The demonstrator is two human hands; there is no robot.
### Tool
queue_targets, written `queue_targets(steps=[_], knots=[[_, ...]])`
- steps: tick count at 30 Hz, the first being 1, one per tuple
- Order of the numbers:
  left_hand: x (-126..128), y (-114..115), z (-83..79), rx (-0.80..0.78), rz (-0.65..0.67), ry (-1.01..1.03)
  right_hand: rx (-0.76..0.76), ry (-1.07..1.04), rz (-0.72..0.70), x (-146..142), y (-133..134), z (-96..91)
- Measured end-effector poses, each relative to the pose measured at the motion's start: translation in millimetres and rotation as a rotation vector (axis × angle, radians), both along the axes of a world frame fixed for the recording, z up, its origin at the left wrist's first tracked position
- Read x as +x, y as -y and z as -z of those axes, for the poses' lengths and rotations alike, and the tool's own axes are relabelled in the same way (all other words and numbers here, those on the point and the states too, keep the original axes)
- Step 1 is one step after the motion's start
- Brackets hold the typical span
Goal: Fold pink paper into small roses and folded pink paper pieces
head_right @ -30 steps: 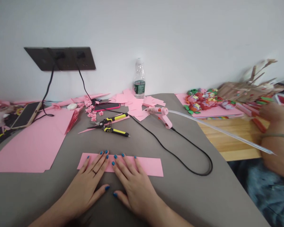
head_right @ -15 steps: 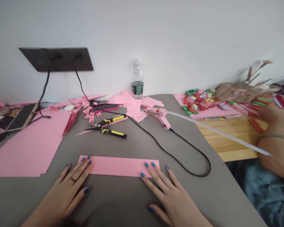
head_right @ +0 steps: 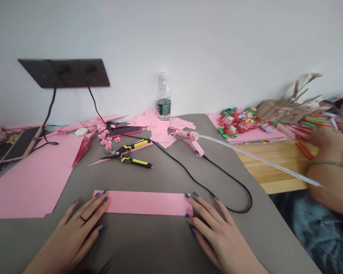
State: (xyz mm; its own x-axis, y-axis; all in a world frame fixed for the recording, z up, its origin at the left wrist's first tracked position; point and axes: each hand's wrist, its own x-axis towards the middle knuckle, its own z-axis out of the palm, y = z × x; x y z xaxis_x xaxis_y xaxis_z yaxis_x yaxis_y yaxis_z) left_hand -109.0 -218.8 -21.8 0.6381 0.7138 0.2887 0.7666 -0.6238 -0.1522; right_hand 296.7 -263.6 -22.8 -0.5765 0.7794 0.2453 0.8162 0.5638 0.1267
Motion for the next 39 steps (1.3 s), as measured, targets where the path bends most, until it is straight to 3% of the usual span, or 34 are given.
queue_targets(steps=[7, 13, 19, 26, 30, 36, 39], knots=[[-16.1, -4.3, 9.9, -0.101, 0.000, 0.134, 0.009, -0.139, 0.036, 15.2, 1.9, -1.9], [-8.4, -27.7, 3.9, -0.179, -0.041, 0.276, 0.039, -0.472, 0.105, -19.7, -25.4, -13.2], [13.2, -48.6, -16.7, -0.398, -0.030, 0.333, -0.235, -0.557, 0.088, -71.0, -57.3, -12.5], [26.7, -55.7, -32.9, -0.594, -0.010, 0.308, -0.443, -0.494, 0.142, -92.5, -70.1, -18.9], [31.8, -56.1, -32.0, -0.551, -0.014, 0.235, -0.461, -0.470, 0.108, -98.6, -72.8, -27.7], [35.2, -53.4, -24.3, -0.470, 0.173, 0.302, -0.453, -0.392, 0.040, -102.2, -70.4, -27.5], [37.2, -49.6, -19.3, -0.417, 0.205, 0.353, -0.449, -0.400, 0.023, -100.1, -68.0, -26.0]])
